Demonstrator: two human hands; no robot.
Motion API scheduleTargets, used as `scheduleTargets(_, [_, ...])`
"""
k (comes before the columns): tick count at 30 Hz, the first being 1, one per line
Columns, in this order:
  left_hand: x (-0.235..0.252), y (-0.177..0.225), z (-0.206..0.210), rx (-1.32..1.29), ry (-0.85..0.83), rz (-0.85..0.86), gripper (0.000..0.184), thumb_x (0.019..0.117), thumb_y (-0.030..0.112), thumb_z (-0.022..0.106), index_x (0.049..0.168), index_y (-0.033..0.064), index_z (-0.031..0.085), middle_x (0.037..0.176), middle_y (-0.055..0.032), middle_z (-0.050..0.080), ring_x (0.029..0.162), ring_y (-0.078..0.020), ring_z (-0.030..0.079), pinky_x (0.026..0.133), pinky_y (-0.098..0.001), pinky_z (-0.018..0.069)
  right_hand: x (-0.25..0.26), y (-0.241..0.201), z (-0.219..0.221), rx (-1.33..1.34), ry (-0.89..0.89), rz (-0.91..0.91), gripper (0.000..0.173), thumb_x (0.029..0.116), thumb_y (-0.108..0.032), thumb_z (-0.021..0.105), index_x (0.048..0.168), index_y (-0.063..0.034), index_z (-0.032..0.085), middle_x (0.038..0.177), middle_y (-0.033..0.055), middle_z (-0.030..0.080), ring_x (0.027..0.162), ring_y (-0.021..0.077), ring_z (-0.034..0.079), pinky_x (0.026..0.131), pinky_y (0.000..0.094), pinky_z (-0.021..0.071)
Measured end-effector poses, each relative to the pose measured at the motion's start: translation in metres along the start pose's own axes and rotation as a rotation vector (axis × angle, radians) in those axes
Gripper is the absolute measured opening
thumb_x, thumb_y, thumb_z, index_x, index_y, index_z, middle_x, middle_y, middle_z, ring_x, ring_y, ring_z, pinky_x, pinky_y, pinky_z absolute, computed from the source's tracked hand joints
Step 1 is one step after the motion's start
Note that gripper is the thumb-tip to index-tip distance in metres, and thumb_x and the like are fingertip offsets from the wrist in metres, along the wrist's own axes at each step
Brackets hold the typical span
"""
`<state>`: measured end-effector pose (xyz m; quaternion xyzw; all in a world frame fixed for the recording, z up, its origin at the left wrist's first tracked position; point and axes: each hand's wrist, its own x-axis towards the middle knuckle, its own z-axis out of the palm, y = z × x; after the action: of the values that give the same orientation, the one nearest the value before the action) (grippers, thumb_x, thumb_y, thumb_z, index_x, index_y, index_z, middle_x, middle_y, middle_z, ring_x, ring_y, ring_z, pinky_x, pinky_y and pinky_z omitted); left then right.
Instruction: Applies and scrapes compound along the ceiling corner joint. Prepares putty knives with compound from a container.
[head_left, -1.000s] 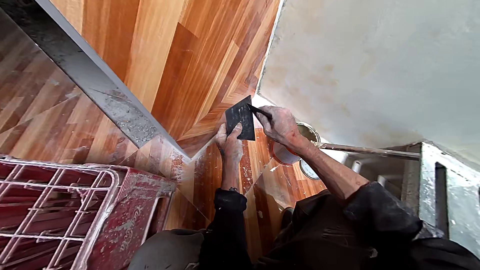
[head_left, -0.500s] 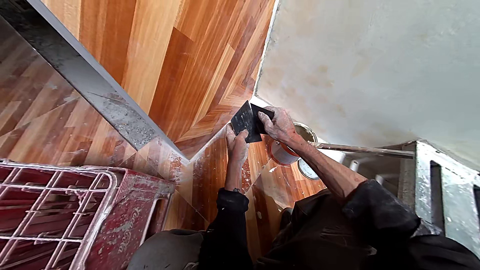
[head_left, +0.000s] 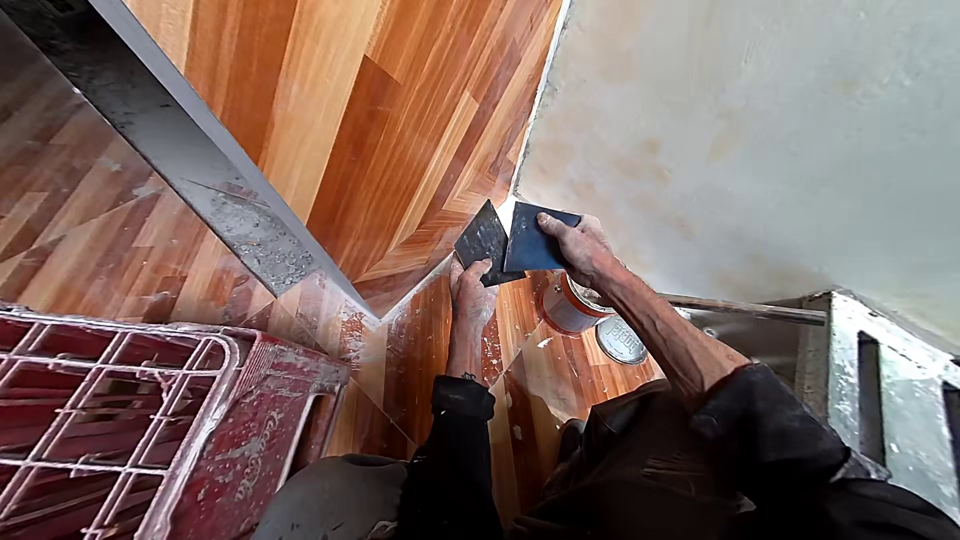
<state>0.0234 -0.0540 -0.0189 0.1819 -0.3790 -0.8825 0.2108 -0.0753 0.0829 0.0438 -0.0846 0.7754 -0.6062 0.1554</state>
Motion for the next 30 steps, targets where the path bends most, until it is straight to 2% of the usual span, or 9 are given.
scheduleTargets(3, [0.000,0.000,0.001,-0.041,-0.023,-0.022,0.043,0.0955,0.001,0.048,0.135,0.0177,0.049,0.122,-0.0038,0.063,0.106,-0.0161,0.065,0.088,-0.0408,0.0567,0.012,-0.001,-0.002,0.355,0.067,0.266,0.048,0.0961,-0.048,0.067,0.130,-0.0155,0.057,0.104,0.0070,0.069,0.083,0.0174,0.071,0.067,0.0338,0.0613])
scheduleTargets(8, [0.005,-0.009,0.004,-0.166,-0.021,-0.030,0.037,0.0938,-0.001,0.047,0.127,0.0155,0.051,0.115,-0.0046,0.065,0.102,-0.0177,0.066,0.087,-0.0428,0.0566,0.017,0.001,0.003,0.394,0.012,0.436,0.030,0.0976,-0.042,0.064,0.112,-0.0163,0.062,0.087,0.0028,0.067,0.059,0.0087,0.062,0.046,0.0218,0.0493])
scheduleTargets(13, [0.012,-0.010,-0.008,-0.045,0.013,0.017,0.042,0.0937,0.002,0.050,0.133,0.0173,0.050,0.118,-0.0040,0.066,0.102,-0.0164,0.067,0.086,-0.0416,0.0577,0.000,-0.010,0.001,0.138,-0.432,0.489,0.031,0.0981,-0.041,0.064,0.110,-0.0131,0.069,0.087,0.0054,0.072,0.065,0.0110,0.067,0.050,0.0249,0.0534])
scheduleTargets(16, [0.013,-0.013,-0.017,0.280,-0.038,0.237,0.046,0.0963,0.003,0.052,0.141,0.0129,0.049,0.131,-0.0072,0.061,0.111,-0.0172,0.063,0.091,-0.0391,0.0546,-0.007,-0.022,-0.005,0.106,-0.363,0.356,0.026,0.1039,-0.031,0.059,0.117,-0.0094,0.064,0.090,0.0082,0.074,0.072,0.0146,0.072,0.060,0.0286,0.0607])
scheduleTargets(18, [0.018,-0.020,-0.022,0.531,-0.039,0.492,0.030,0.0935,-0.001,0.052,0.123,0.0061,0.055,0.121,-0.0094,0.063,0.100,-0.0171,0.064,0.078,-0.0339,0.0555,-0.012,-0.022,-0.016,-0.008,-0.265,0.097,0.029,0.1005,-0.034,0.065,0.113,-0.0084,0.068,0.088,0.0065,0.075,0.073,0.0150,0.072,0.066,0.0320,0.0620])
scheduleTargets(20, [0.020,-0.025,-0.025,0.705,-0.059,0.763,0.019,0.0865,-0.009,0.055,0.101,0.0027,0.058,0.122,-0.0129,0.064,0.112,-0.0209,0.064,0.091,-0.0354,0.0562,-0.025,-0.025,-0.027,-0.300,-0.133,-0.186,0.034,0.0973,-0.049,0.065,0.095,-0.0153,0.069,0.074,0.0012,0.069,0.057,0.0114,0.064,0.052,0.0287,0.0533])
scheduleTargets(23, [0.026,-0.027,-0.028,0.892,0.015,1.082,0.012,0.0821,-0.008,0.060,0.082,0.0021,0.066,0.108,-0.0146,0.069,0.117,-0.0303,0.061,0.104,-0.0452,0.0474,-0.032,-0.029,-0.036,-0.546,-0.069,-0.379,0.034,0.1004,-0.043,0.062,0.084,-0.0136,0.065,0.064,0.0028,0.061,0.049,0.0138,0.055,0.045,0.0319,0.0440])
scheduleTargets(27, [0.031,-0.028,-0.023,0.926,0.041,1.290,0.017,0.0794,-0.005,0.059,0.067,0.0055,0.062,0.104,-0.0128,0.070,0.126,-0.0383,0.055,0.118,-0.0547,0.0332,-0.027,-0.032,-0.031,-0.157,-0.174,-0.050,0.020,0.0990,-0.034,0.066,0.096,-0.0142,0.070,0.077,0.0011,0.072,0.062,0.0098,0.068,0.056,0.0266,0.0576])
scheduleTargets(30, [0.029,-0.031,-0.012,0.784,-0.031,1.305,0.016,0.0796,-0.003,0.060,0.067,0.0065,0.059,0.116,-0.0156,0.069,0.138,-0.0410,0.046,0.122,-0.0542,0.0280,-0.020,-0.025,-0.028,0.138,-0.221,0.162,0.021,0.0977,-0.032,0.067,0.109,-0.0143,0.071,0.087,0.0034,0.075,0.071,0.0126,0.072,0.063,0.0309,0.0615])
